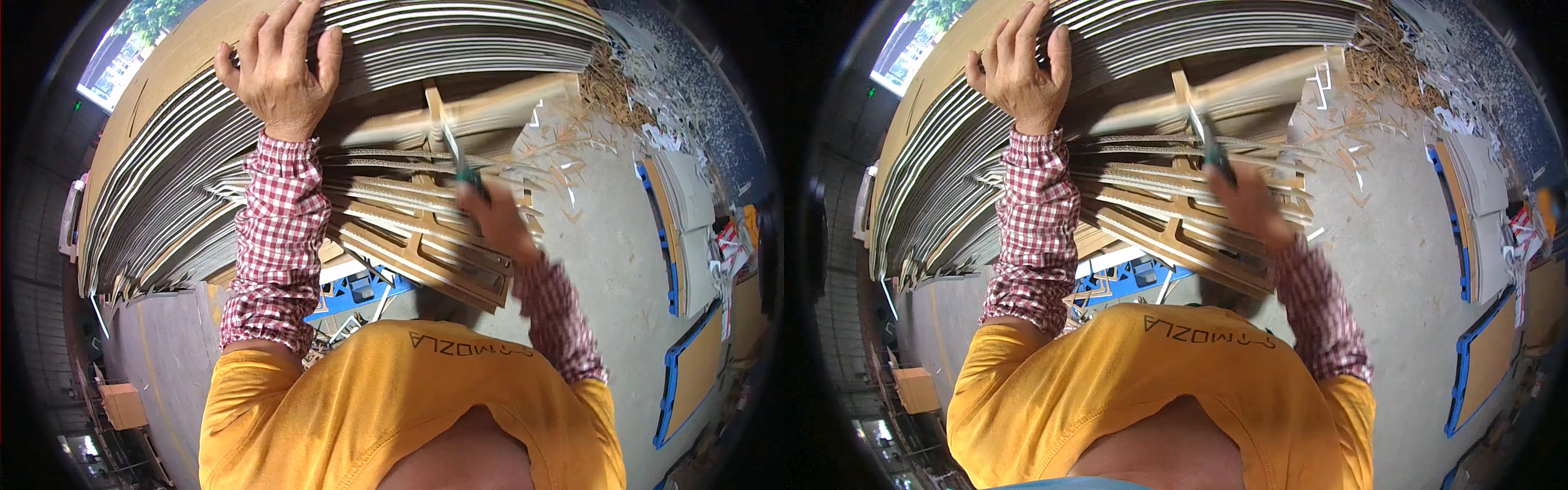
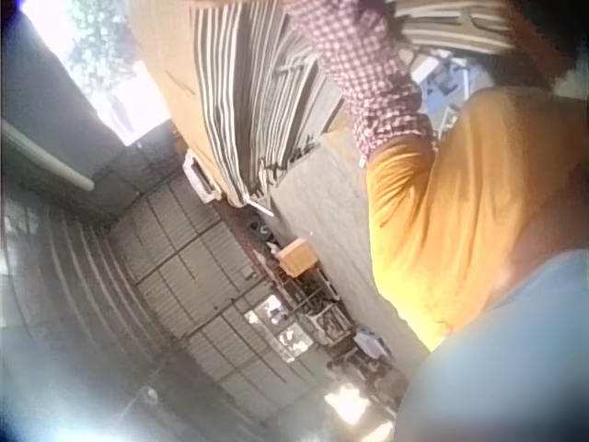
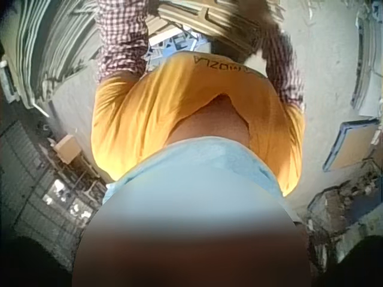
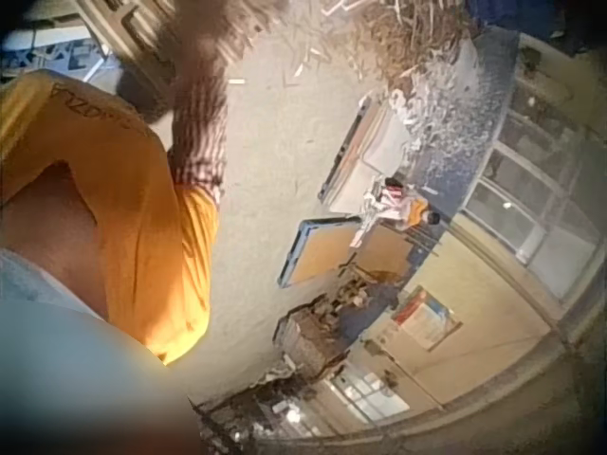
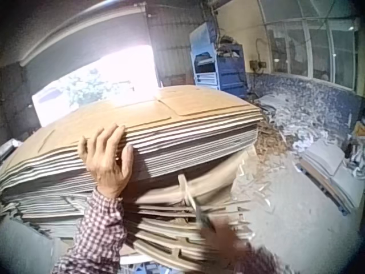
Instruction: Separating and stripping structural scrap pieces from manufactured cardboard sheets using a manual utility tool.
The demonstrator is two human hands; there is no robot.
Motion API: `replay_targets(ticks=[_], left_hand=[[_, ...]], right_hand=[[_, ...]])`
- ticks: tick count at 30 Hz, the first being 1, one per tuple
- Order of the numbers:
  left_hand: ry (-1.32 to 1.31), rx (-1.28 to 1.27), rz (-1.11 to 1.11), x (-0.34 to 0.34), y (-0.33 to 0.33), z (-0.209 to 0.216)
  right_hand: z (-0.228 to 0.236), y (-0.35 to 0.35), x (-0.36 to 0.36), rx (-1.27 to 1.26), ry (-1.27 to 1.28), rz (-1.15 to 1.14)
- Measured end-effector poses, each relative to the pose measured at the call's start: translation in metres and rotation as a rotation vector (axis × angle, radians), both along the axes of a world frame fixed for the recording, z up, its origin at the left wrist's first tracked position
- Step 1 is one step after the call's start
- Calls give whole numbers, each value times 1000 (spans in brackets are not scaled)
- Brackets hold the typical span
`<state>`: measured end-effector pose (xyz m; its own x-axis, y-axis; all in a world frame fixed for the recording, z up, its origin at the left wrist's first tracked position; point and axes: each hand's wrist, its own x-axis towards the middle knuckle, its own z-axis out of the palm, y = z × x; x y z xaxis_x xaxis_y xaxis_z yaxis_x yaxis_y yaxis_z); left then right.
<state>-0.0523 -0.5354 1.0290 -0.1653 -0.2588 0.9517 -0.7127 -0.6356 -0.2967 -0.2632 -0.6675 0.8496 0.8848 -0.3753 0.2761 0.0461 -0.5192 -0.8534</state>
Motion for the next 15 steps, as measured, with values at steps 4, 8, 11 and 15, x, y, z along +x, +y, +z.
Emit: replay_targets(ticks=[4,8,11,15], left_hand=[[7,-14,17,0,-5,3],[21,-11,8,1,1,1],[59,-10,-25,-2,-3,1],[82,3,-119,-3,-9,1]], right_hand=[[-12,47,-83,423,449,469],[52,7,-81,282,240,446],[72,-31,-31,2,55,167],[91,-47,27,114,211,-80]])
